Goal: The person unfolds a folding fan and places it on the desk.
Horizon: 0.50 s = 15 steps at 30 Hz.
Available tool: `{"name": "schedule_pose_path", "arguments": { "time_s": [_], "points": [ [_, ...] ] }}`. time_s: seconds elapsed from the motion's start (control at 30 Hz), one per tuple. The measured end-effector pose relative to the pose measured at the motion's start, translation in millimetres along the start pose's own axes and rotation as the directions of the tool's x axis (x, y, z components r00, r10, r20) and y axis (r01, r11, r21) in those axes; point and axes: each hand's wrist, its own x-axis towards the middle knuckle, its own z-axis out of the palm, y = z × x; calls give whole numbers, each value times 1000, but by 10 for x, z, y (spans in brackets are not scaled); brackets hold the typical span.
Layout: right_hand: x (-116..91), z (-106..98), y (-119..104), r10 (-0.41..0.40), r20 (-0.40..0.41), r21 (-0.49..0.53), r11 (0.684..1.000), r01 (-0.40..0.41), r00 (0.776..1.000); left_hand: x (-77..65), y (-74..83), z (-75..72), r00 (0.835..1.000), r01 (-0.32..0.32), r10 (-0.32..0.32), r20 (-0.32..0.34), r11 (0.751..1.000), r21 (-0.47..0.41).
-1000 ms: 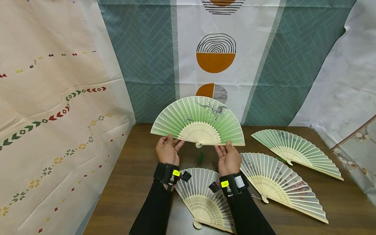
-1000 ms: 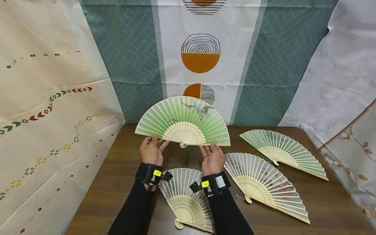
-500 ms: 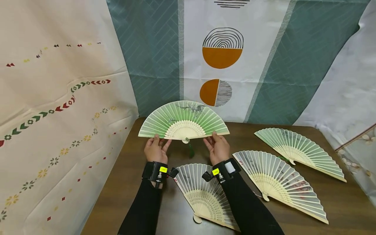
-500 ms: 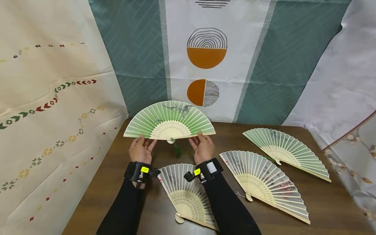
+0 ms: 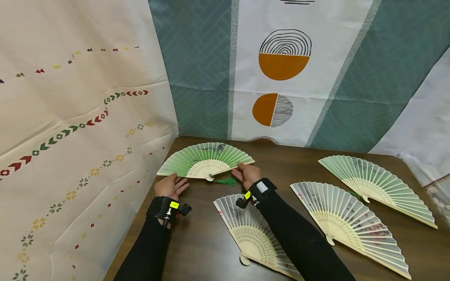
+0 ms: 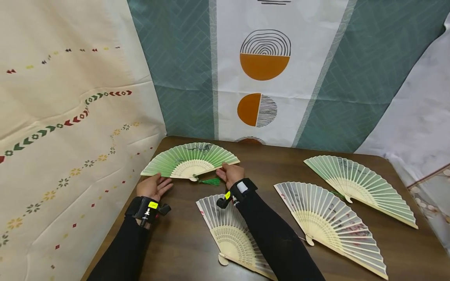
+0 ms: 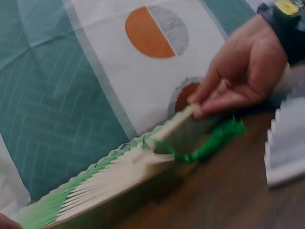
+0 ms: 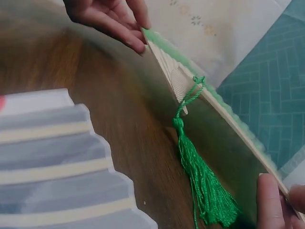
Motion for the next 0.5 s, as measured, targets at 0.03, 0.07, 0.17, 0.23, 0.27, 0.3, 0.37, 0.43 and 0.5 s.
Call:
{"name": "schedule_pose_path", "arguments": {
  "time_s": [0.03,0.07,0.17,0.23,0.27,0.3,0.37,0.43,0.5],
  "points": [
    [0,-7,-7,2,3,-7,1000,-2,1000,3,13,-28,1000,20,-21,18,1000,17],
    [-4,-13,-16,1,7,-15,1000,-1,1000,7,23,-50,999,38,-39,36,999,30],
    [-49,-20,-66,1,14,-25,1000,0,1000,18,49,-83,995,77,-79,57,996,44],
    [-75,-27,-92,5,16,-25,1000,-5,1000,31,48,-97,994,84,-87,67,996,41],
    [-68,-33,-92,8,17,-23,1000,-7,1000,40,43,-104,993,91,-93,68,995,38],
    [-63,-38,-88,11,17,-23,1000,-10,1000,51,38,-113,993,98,-100,70,995,32],
    [-37,-50,-67,14,16,-28,1000,-13,1000,74,24,-136,991,106,-108,83,994,28],
    [-6,-61,-41,16,11,-37,999,-16,1000,94,14,-162,989,116,-118,93,993,21],
    [6,-63,-30,15,11,-44,999,-15,1000,103,8,-182,988,121,-122,94,993,19]
  ]
}}
